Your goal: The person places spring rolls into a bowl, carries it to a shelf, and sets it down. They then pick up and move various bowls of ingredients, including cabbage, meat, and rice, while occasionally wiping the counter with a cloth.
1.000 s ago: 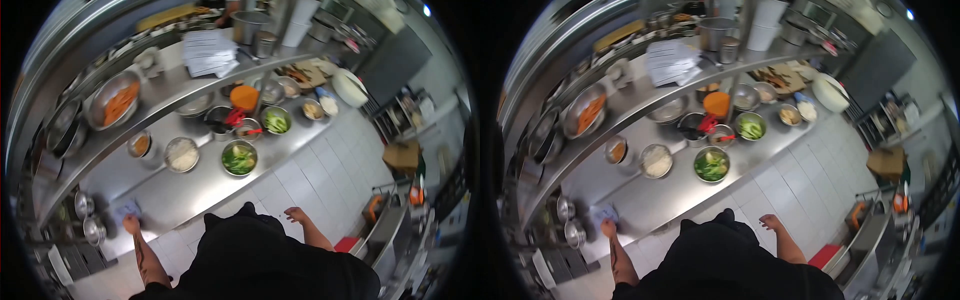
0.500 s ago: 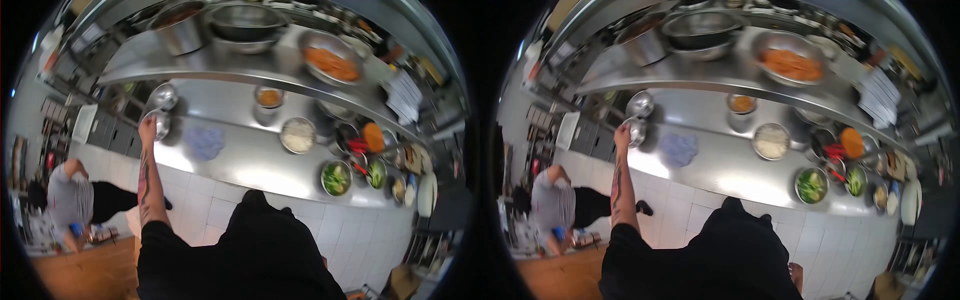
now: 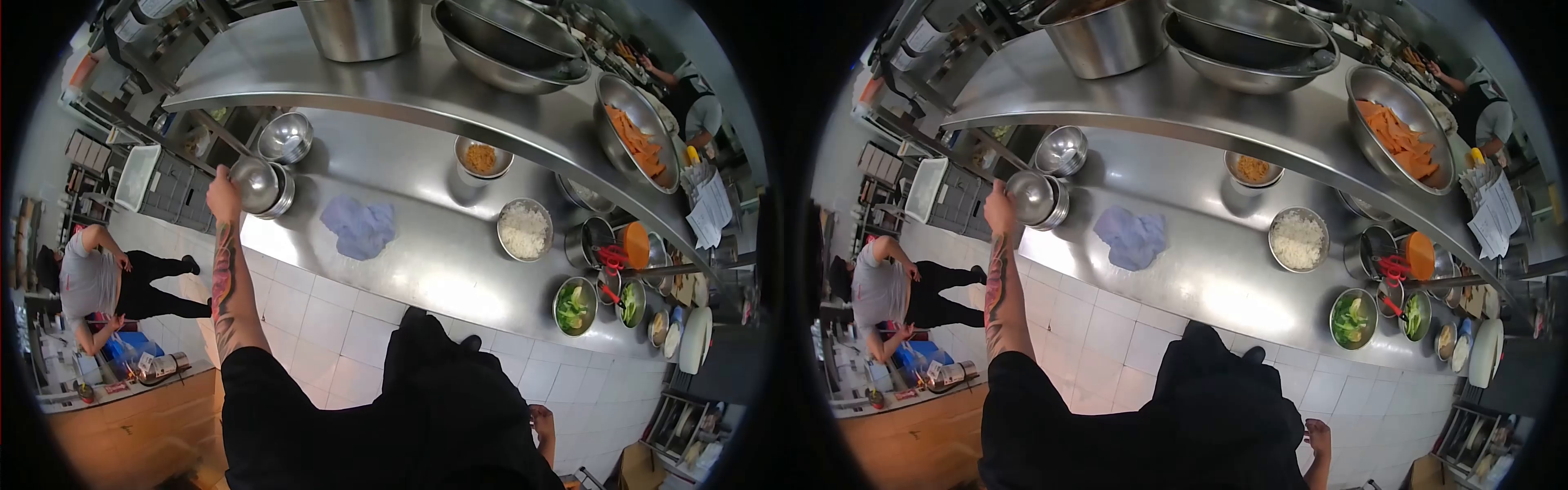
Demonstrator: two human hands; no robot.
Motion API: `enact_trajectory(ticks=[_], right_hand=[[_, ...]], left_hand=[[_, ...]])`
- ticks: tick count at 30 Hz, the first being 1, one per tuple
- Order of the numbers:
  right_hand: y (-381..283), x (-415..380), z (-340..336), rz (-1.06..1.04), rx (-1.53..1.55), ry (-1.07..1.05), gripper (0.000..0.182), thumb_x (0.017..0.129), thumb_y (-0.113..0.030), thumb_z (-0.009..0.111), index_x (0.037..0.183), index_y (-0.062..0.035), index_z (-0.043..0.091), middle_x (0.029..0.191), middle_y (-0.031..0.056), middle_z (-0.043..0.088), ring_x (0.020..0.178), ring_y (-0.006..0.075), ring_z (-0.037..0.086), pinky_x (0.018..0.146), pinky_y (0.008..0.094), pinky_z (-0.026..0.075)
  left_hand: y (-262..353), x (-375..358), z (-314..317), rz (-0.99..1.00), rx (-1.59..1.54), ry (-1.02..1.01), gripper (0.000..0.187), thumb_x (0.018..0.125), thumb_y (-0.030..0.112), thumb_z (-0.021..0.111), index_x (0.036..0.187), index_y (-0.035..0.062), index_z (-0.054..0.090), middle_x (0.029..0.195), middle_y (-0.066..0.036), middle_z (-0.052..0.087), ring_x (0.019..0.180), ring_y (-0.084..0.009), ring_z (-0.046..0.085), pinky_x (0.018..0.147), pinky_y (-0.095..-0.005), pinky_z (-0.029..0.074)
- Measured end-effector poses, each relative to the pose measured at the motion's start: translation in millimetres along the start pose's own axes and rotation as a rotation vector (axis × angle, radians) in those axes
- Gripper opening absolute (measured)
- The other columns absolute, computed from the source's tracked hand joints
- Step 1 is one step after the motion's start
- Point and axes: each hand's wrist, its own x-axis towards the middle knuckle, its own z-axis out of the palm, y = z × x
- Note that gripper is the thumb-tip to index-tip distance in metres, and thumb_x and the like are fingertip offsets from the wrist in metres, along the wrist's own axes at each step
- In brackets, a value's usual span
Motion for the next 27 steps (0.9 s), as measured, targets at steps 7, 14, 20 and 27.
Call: enact_trajectory(ticks=[7,14,20,27], right_hand=[[53.5,42.8,-46.3,-0.123,-0.159,-0.146,0.023,0.092,-0.019,0.054,0.106,-0.0042,0.066,0.088,0.0064,0.068,0.073,0.0188,0.066,0.059,0.0370,0.055],[54.5,137.2,-153.9,-0.037,-0.301,-0.194,0.027,0.091,-0.020,0.056,0.110,-0.0030,0.067,0.091,0.0072,0.070,0.074,0.0187,0.069,0.052,0.0309,0.052],[41.8,192.5,-296.3,-0.077,-0.296,-0.283,0.027,0.086,-0.015,0.060,0.111,-0.0057,0.066,0.098,0.0074,0.069,0.074,0.0216,0.070,0.055,0.0330,0.054],[99.1,195.2,-389.5,-0.003,-0.563,-0.183,0.023,0.091,-0.020,0.055,0.103,-0.0050,0.067,0.092,0.0100,0.069,0.080,0.0242,0.070,0.064,0.0376,0.056]], left_hand=[[5.1,-56.8,16.9,0.338,-0.135,0.192,0.023,0.078,-0.003,0.054,0.098,0.0052,0.062,0.128,-0.011,0.058,0.112,-0.0368,0.057,0.090,-0.0402,0.049],[112.9,-301.0,5.7,-0.040,-0.795,0.659,0.022,0.083,0.001,0.063,0.103,-0.0087,0.064,0.106,-0.017,0.065,0.094,-0.0258,0.062,0.084,-0.0345,0.050],[243.7,-525.9,7.1,0.231,-0.746,0.122,0.016,0.069,-0.015,0.053,0.066,-0.0020,0.044,0.126,-0.021,0.062,0.105,-0.0326,0.064,0.083,-0.0324,0.051],[325.5,-630.9,4.6,0.350,-0.701,0.077,0.011,0.075,-0.014,0.052,0.079,-0.0036,0.053,0.130,-0.018,0.061,0.113,-0.0364,0.060,0.085,-0.0339,0.051]])
